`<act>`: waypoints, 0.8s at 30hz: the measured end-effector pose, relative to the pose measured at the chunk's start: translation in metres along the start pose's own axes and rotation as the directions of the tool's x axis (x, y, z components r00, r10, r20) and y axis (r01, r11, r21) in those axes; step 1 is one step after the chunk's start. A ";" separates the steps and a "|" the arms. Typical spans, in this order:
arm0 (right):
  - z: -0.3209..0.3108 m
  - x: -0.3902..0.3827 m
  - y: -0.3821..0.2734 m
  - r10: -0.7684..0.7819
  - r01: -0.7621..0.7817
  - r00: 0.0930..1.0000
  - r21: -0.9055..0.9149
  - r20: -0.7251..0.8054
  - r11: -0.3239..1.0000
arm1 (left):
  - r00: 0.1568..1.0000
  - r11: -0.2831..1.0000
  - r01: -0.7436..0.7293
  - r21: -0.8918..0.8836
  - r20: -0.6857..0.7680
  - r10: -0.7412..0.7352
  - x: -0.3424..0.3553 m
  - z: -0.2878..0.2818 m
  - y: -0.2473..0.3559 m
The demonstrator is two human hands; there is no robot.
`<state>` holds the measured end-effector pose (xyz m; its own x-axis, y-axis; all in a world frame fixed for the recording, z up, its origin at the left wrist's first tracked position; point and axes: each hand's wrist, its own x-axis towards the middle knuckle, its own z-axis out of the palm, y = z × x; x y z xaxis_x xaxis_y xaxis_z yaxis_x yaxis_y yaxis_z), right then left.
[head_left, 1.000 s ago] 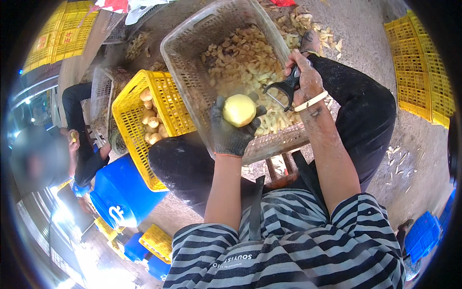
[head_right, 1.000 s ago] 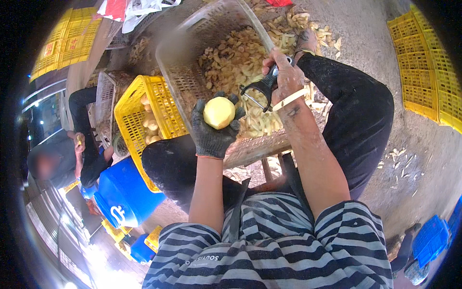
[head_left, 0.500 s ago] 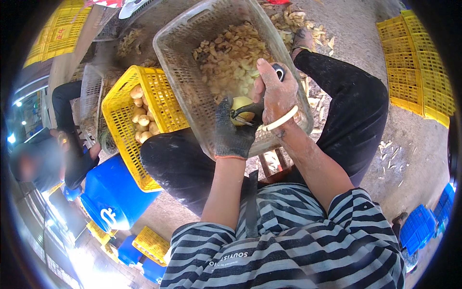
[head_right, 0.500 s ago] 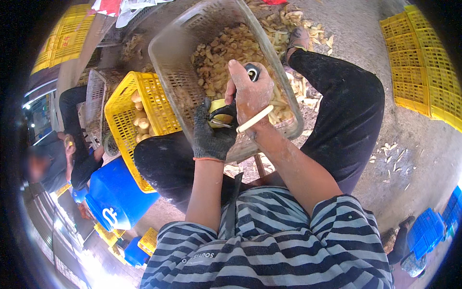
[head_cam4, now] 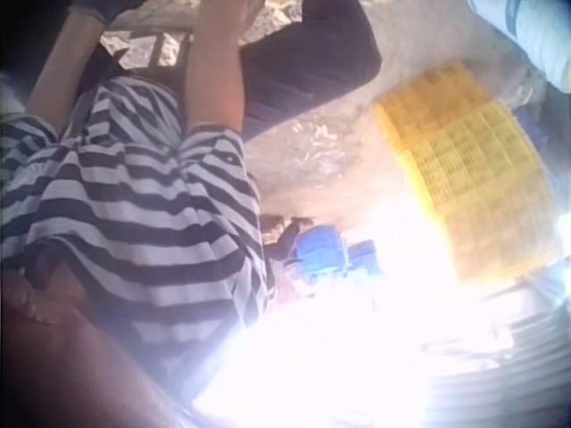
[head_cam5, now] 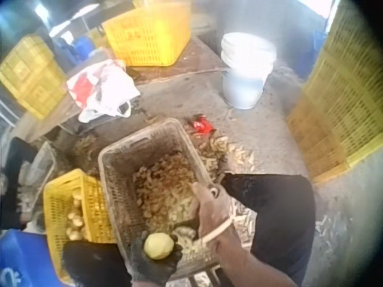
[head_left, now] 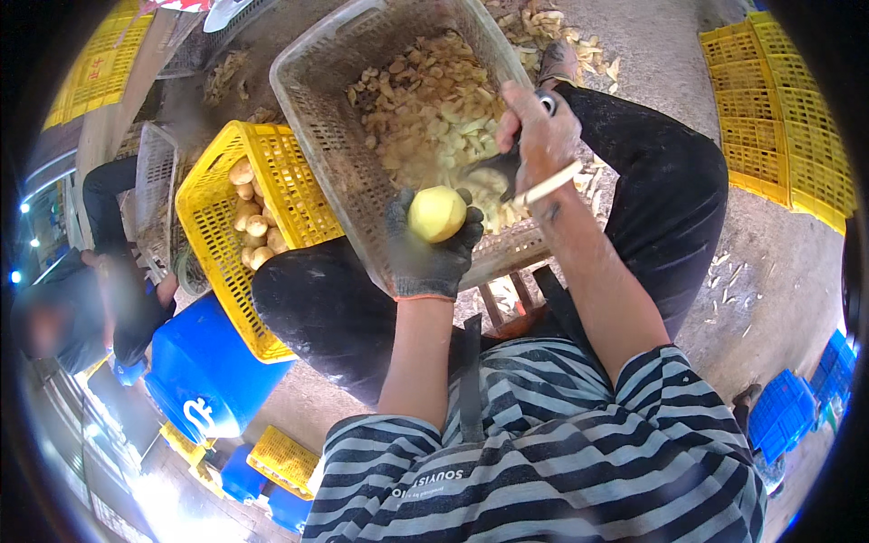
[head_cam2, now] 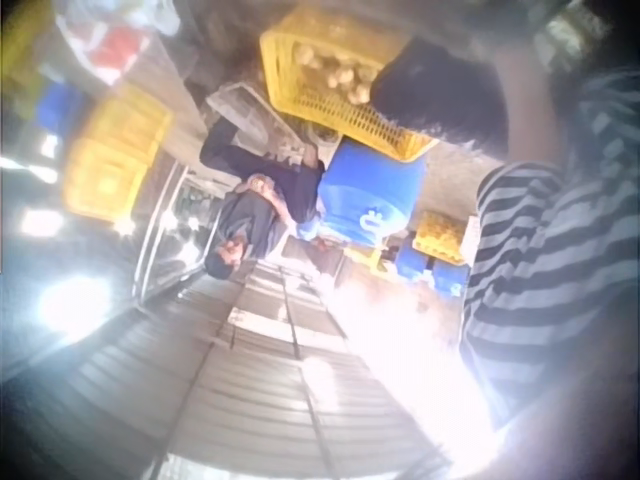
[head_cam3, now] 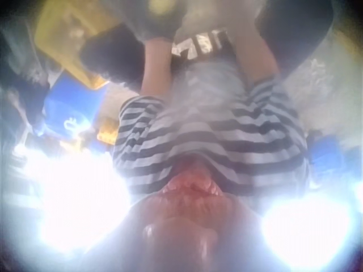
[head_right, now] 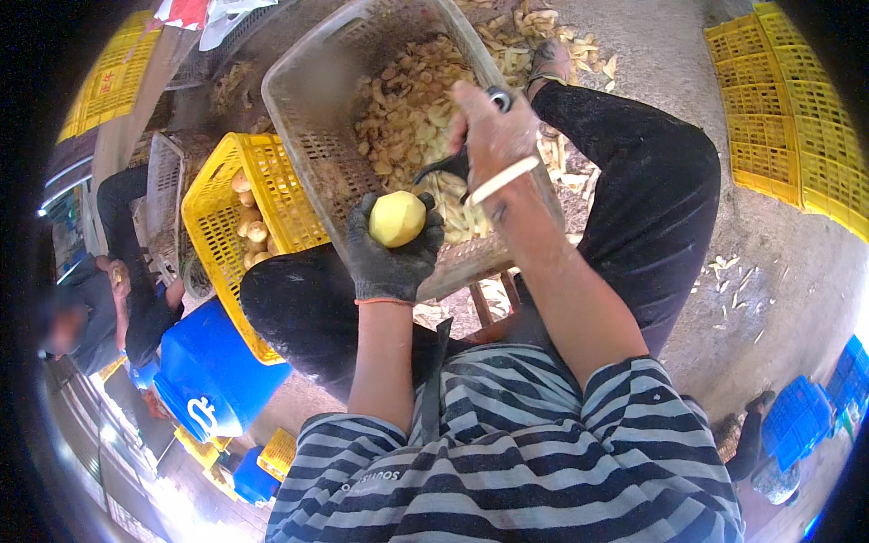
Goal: The person sits on the floor and peels potatoes using a handheld peeler. They place the peeled potatoes into a yellow crate and the peels into a grey basket.
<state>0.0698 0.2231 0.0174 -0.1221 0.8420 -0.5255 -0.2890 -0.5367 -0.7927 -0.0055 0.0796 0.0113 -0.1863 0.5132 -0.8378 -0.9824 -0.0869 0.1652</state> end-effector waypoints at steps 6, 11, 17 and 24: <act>0.021 -0.045 0.007 0.126 -0.130 0.981 0.018 0.145 0.991 | 0.997 0.999 -0.040 -0.015 0.065 0.041 0.005 -0.005 0.001; -0.004 0.022 0.010 0.003 -0.003 1.000 -0.037 -0.013 0.999 | 0.984 0.981 -0.147 0.125 0.117 0.133 -0.011 0.001 0.005; -0.024 0.041 0.006 -0.144 0.140 0.982 -0.044 -0.122 0.989 | 0.957 0.954 -0.203 0.219 0.253 0.146 0.003 -0.015 0.001; -0.005 -0.013 -0.007 0.008 0.029 0.978 -0.175 0.207 0.984 | 0.982 0.981 -0.188 0.057 0.038 0.186 0.001 -0.008 0.011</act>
<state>0.0784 0.2151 0.0280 -0.3180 0.8309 -0.4565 -0.1220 -0.5134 -0.8494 -0.0162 0.0725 0.0081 -0.3651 0.5203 -0.7720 -0.9276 -0.1329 0.3492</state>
